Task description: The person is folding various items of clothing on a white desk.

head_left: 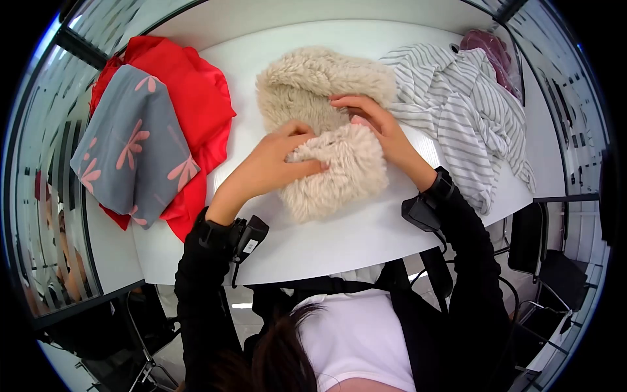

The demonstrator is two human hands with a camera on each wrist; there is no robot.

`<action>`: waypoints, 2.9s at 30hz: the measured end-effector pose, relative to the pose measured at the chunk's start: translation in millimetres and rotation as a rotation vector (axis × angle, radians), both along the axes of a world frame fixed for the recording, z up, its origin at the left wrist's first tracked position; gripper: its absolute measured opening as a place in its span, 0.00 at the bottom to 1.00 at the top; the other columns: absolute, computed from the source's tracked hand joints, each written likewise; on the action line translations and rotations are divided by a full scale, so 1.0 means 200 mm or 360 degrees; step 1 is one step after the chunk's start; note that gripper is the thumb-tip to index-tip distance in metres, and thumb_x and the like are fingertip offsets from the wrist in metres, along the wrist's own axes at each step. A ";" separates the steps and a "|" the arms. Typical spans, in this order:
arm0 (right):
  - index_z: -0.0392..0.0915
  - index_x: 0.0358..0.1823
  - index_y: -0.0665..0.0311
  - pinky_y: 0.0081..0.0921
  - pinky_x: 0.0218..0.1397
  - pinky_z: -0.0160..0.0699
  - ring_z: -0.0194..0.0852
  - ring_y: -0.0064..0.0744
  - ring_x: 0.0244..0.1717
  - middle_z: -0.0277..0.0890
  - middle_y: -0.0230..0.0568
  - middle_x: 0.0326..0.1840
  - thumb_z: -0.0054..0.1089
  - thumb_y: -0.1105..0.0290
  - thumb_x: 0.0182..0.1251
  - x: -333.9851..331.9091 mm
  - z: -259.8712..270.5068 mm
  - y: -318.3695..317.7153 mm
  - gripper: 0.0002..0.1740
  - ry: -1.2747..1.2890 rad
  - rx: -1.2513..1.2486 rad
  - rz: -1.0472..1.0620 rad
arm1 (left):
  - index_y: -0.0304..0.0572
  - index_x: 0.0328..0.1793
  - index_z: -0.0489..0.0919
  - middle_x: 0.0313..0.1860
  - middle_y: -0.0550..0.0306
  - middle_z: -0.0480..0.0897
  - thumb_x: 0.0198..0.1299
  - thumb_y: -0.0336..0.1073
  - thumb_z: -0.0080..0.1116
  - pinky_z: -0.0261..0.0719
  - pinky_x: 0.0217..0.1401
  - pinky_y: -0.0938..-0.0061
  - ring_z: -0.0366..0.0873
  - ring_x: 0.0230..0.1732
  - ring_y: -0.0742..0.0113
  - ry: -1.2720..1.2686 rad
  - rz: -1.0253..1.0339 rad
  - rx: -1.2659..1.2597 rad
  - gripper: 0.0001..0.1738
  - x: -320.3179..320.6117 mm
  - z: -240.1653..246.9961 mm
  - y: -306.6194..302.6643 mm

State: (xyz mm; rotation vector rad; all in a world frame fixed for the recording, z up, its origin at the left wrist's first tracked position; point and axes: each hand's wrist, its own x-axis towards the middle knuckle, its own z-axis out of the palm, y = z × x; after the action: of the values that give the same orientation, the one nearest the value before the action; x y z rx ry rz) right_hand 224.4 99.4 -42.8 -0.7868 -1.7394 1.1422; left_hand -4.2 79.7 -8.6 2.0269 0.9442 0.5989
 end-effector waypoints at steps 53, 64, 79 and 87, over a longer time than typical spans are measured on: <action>0.67 0.53 0.63 0.29 0.54 0.68 0.72 0.34 0.49 0.73 0.37 0.48 0.77 0.62 0.27 0.07 0.08 -0.03 0.44 -0.0177 -0.0017 0.0662 | 0.44 0.56 0.71 0.52 0.43 0.71 0.45 0.27 0.52 0.69 0.49 0.59 0.72 0.45 0.48 0.0769 0.0664 0.0851 0.26 -0.13 -0.03 0.15; 0.69 0.53 0.65 0.31 0.57 0.67 0.72 0.38 0.51 0.73 0.41 0.50 0.77 0.59 0.29 0.04 0.12 -0.09 0.43 -0.0306 -0.0055 0.0636 | 0.40 0.51 0.72 0.58 0.46 0.67 0.51 0.28 0.57 0.60 0.63 0.63 0.62 0.60 0.47 0.0338 0.0762 0.1777 0.19 -0.09 0.16 0.12; 0.71 0.49 0.67 0.27 0.54 0.69 0.73 0.34 0.46 0.75 0.41 0.47 0.76 0.60 0.31 0.03 0.14 -0.10 0.39 -0.0315 -0.0184 0.0875 | 0.38 0.52 0.70 0.44 0.44 0.76 0.42 0.25 0.56 0.73 0.46 0.68 0.74 0.46 0.51 -0.0001 0.0407 0.0777 0.25 0.07 -0.05 0.11; 0.71 0.49 0.69 0.24 0.53 0.69 0.72 0.27 0.47 0.76 0.40 0.45 0.72 0.63 0.41 0.03 0.15 -0.13 0.32 -0.0408 -0.0563 0.0724 | 0.27 0.45 0.74 0.37 0.51 0.80 0.57 0.35 0.53 0.72 0.41 0.76 0.76 0.39 0.69 -0.0781 0.0932 -0.0390 0.16 -0.04 -0.14 0.22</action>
State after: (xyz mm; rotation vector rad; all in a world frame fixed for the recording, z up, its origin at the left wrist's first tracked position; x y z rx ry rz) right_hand 230.5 74.3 -13.2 -0.7928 -2.0220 1.7536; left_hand -11.9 122.7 -37.6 1.2823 1.2276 1.1667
